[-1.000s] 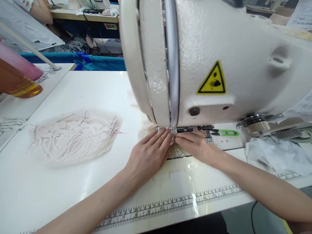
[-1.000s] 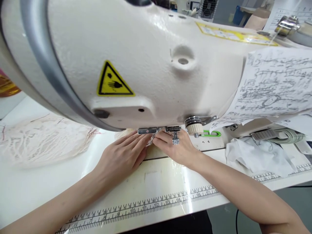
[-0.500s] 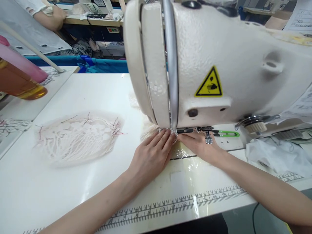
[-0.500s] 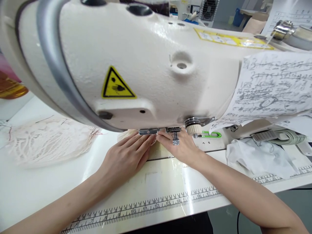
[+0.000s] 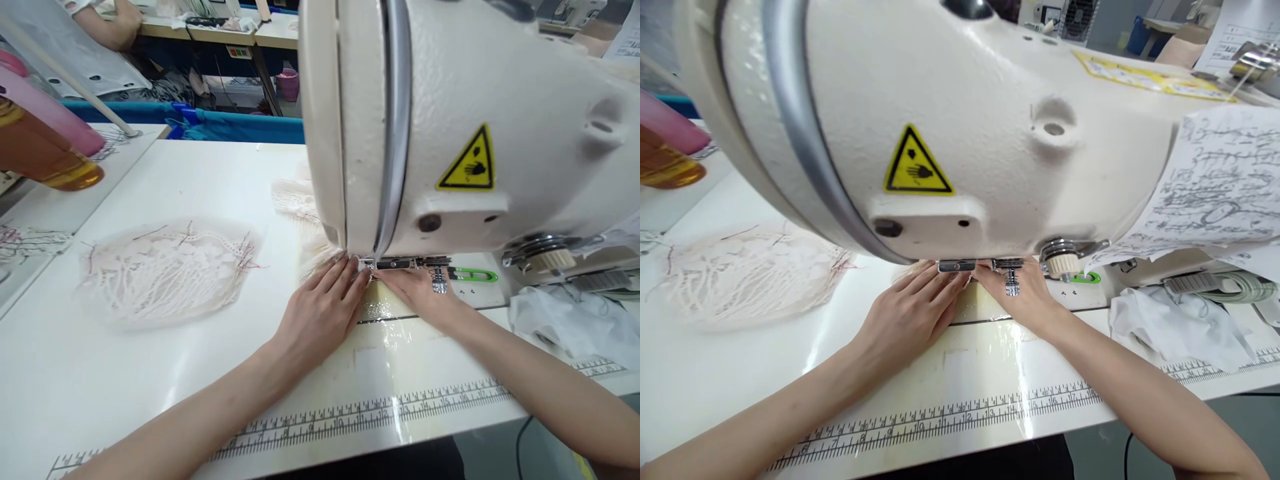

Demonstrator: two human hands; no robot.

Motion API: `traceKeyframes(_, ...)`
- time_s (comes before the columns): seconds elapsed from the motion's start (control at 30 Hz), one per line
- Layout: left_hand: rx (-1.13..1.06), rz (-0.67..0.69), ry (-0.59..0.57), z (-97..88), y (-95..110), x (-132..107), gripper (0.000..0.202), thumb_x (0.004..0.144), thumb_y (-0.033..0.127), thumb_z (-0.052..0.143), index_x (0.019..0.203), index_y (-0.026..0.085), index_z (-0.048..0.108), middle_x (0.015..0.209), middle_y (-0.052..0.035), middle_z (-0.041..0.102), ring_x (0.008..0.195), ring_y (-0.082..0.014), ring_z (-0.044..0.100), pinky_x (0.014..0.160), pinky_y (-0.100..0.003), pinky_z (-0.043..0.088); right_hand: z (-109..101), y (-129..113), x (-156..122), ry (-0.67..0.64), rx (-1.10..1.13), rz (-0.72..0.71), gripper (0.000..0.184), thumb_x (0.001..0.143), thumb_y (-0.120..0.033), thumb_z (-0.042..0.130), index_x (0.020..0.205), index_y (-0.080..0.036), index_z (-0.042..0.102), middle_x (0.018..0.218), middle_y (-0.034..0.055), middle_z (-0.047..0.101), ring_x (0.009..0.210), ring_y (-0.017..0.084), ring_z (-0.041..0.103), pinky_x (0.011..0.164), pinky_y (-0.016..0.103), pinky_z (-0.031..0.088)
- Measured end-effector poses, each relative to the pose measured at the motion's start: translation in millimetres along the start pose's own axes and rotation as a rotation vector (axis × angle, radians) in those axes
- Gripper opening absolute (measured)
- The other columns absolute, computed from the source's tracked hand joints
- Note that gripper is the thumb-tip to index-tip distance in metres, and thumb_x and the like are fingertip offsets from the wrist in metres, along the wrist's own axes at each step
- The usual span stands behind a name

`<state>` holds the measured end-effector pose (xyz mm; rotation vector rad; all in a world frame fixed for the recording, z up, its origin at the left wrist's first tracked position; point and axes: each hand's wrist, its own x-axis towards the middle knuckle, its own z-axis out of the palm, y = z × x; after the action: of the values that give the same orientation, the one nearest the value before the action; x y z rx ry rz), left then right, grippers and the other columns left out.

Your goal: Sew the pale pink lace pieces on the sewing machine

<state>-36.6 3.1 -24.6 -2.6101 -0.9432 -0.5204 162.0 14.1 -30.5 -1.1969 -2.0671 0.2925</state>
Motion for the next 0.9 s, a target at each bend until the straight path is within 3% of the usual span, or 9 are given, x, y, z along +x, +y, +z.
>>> traceKeyframes(0.17,0.026,-0.001,0.014,0.8,-0.6,-1.6,0.032,0.094,0.020,0.048,0.119,0.008,0.063,0.122,-0.0144,0.065,0.112,-0.0284,0.062,0.098,-0.044,0.051,2.5,4.4,-1.3,-0.011,-0.141,-0.019,0.022,0.094,-0.030,0.048,0.095,-0.028,0.069,0.081,-0.0011,0.069,0.077,0.016,0.062,0.075,0.031,0.049)
traceKeyframes(0.33,0.026,0.104,0.023,-0.9,0.3,-4.5,0.031,0.092,0.008,0.045,0.118,0.002,0.061,0.124,-0.0153,0.063,0.114,-0.0264,0.061,0.097,-0.039,0.053,0.3,8.4,-11.8,-0.039,-0.334,-0.212,0.020,0.093,-0.033,0.052,0.106,-0.032,0.068,0.097,-0.0002,0.071,0.091,0.018,0.062,0.085,0.035,0.047)
traceKeyframes(0.53,0.018,0.060,0.039,0.0,0.4,-3.9,0.033,0.094,0.016,0.046,0.120,0.001,0.060,0.120,-0.0166,0.065,0.108,-0.0268,0.065,0.094,-0.040,0.055,-3.2,3.3,-17.7,-0.026,-0.405,-0.262,0.026,0.096,-0.040,0.048,0.102,-0.026,0.069,0.100,0.0022,0.070,0.090,0.017,0.063,0.088,0.036,0.046)
traceKeyframes(0.77,-0.009,0.019,0.056,0.4,-3.3,-3.1,0.032,0.094,0.020,0.047,0.115,0.003,0.064,0.119,-0.0150,0.066,0.108,-0.0261,0.065,0.096,-0.040,0.054,-4.7,-1.6,-15.1,-0.112,-0.364,-0.188,0.034,0.098,-0.045,0.041,0.111,-0.028,0.067,0.101,0.0026,0.068,0.095,0.018,0.063,0.090,0.037,0.045)
traceKeyframes(0.9,-0.015,-0.010,0.028,0.9,-2.4,-1.0,0.032,0.094,0.021,0.047,0.115,0.003,0.064,0.120,-0.0167,0.065,0.109,-0.0270,0.064,0.098,-0.041,0.053,-4.6,-4.4,-15.0,-0.098,-0.420,-0.196,0.036,0.099,-0.045,0.038,0.113,-0.027,0.066,0.101,0.0037,0.068,0.095,0.019,0.063,0.090,0.039,0.046)
